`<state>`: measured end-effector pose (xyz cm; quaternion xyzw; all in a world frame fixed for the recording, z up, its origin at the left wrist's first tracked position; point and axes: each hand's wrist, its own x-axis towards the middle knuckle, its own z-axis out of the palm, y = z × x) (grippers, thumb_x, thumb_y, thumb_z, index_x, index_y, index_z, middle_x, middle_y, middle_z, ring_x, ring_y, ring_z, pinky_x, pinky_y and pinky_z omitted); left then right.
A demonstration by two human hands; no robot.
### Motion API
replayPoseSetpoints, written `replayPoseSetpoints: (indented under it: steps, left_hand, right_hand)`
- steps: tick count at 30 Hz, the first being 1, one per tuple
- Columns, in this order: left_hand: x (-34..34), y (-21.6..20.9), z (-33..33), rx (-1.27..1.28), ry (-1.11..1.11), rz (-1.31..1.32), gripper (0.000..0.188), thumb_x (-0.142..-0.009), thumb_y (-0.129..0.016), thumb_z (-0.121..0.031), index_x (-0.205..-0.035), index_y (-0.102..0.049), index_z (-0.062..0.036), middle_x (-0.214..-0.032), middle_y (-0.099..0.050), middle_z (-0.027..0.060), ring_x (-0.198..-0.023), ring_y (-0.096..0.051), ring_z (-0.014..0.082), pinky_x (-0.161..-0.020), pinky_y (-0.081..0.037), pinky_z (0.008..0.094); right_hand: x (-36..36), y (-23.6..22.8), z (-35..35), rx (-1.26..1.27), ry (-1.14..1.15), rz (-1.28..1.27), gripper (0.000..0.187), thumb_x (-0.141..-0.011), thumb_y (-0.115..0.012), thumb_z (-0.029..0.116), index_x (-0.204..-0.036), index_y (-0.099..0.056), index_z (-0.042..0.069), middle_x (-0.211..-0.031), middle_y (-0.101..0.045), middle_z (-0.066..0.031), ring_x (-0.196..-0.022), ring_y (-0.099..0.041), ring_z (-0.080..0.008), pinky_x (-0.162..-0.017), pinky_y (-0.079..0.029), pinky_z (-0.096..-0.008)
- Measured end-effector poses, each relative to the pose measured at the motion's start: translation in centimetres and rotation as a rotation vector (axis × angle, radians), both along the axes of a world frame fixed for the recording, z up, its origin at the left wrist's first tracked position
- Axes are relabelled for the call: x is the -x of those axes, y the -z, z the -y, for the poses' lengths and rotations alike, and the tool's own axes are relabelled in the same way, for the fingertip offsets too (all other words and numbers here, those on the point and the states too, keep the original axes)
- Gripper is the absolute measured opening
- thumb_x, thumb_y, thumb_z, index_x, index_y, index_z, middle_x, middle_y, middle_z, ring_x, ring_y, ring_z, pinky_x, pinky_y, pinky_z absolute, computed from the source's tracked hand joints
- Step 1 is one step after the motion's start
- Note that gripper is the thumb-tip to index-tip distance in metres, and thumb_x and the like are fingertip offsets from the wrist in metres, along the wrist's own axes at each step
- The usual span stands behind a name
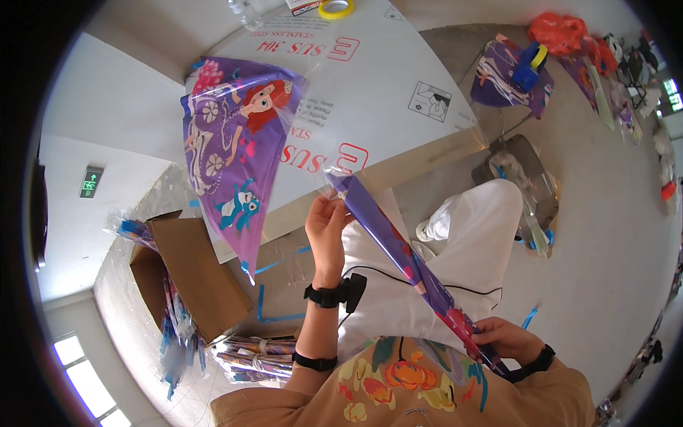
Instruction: The person is assembling kites by putting them in plastic sleeves, adding ribbons, and using tape.
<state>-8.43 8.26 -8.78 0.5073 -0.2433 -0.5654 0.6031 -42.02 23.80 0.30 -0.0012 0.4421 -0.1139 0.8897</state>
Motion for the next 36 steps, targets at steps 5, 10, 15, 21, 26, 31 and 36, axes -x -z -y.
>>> replayPoseSetpoints:
  steps: [5,10,15,21,26,31,36]
  left_hand:
    - [-0.4,0.6,-0.5,0.045,-0.063,-0.155,0.006,-0.095,-0.055,-0.002,-0.100,-0.055,0.0002,-0.103,-0.065,0.0075,-0.091,-0.061,0.0107,-0.082,-0.050,0.0252]
    - [-0.4,0.7,-0.4,0.184,-0.281,0.098,0.004,-0.095,-0.056,-0.003,-0.095,-0.053,-0.0019,-0.117,-0.064,0.0159,-0.097,-0.061,0.0146,-0.090,-0.048,0.0279]
    - [-0.4,-0.1,-0.4,0.201,-0.275,-0.192,0.015,-0.096,-0.052,0.000,-0.110,-0.046,0.0010,-0.114,-0.065,0.0209,-0.107,-0.063,0.0210,-0.092,-0.049,0.0298]
    - [-0.1,-0.6,-0.5,0.049,-0.098,0.062,0.037,-0.097,-0.049,0.000,-0.132,-0.041,0.0054,-0.110,-0.066,0.0183,-0.097,-0.067,0.0205,-0.082,-0.054,0.0280]
    - [1.2,-0.4,-1.1,0.027,-0.016,-0.061,0.030,-0.093,-0.052,0.002,-0.123,-0.052,0.0077,-0.103,-0.069,0.0145,-0.089,-0.067,0.0172,-0.080,-0.055,0.0281]
    - [4.7,-0.5,-2.1,-0.032,0.216,0.253,0.021,-0.091,-0.053,0.005,-0.111,-0.061,0.0067,-0.093,-0.070,0.0081,-0.083,-0.065,0.0108,-0.077,-0.053,0.0264]
    - [7.7,-1.8,-0.9,0.168,0.401,0.482,0.022,-0.088,-0.056,0.000,-0.109,-0.058,0.0052,-0.082,-0.069,0.0136,-0.076,-0.065,0.0146,-0.068,-0.050,0.0296]
  right_hand:
    - [0.4,1.3,-1.0,-0.045,0.028,0.187,0.017,-0.093,-0.057,0.005,-0.105,-0.062,-0.006,-0.093,-0.068,-0.0101,-0.082,-0.067,-0.0165,-0.076,-0.054,-0.0280]
    - [0.2,1.1,-1.3,-0.062,0.021,0.138,0.020,-0.093,-0.057,0.003,-0.110,-0.061,-0.006,-0.100,-0.068,-0.0103,-0.086,-0.066,-0.0143,-0.077,-0.054,-0.0270]
    - [-1.1,0.4,-1.0,-0.097,-0.002,0.142,0.023,-0.092,-0.058,0.003,-0.113,-0.060,-0.006,-0.104,-0.068,-0.0099,-0.090,-0.066,-0.0131,-0.078,-0.053,-0.0260]
    - [-2.9,-1.2,1.3,0.261,-0.208,-0.300,0.020,-0.094,-0.059,0.009,-0.110,-0.060,-0.003,-0.094,-0.069,-0.0078,-0.082,-0.067,-0.0129,-0.072,-0.054,-0.0247]
    - [-4.5,-2.0,3.4,0.277,-0.124,-0.244,0.020,-0.096,-0.056,0.012,-0.107,-0.058,-0.004,-0.088,-0.068,-0.0108,-0.074,-0.068,-0.0175,-0.070,-0.055,-0.0276]
    - [-6.8,-1.7,6.4,0.390,-0.076,-0.296,0.020,-0.096,-0.056,0.013,-0.103,-0.059,-0.005,-0.086,-0.068,-0.0115,-0.075,-0.068,-0.0183,-0.070,-0.054,-0.0293]
    - [-8.9,-0.8,13.4,0.740,0.039,-0.377,0.019,-0.095,-0.056,0.016,-0.097,-0.061,-0.003,-0.085,-0.068,-0.0108,-0.072,-0.067,-0.0176,-0.066,-0.053,-0.0275]
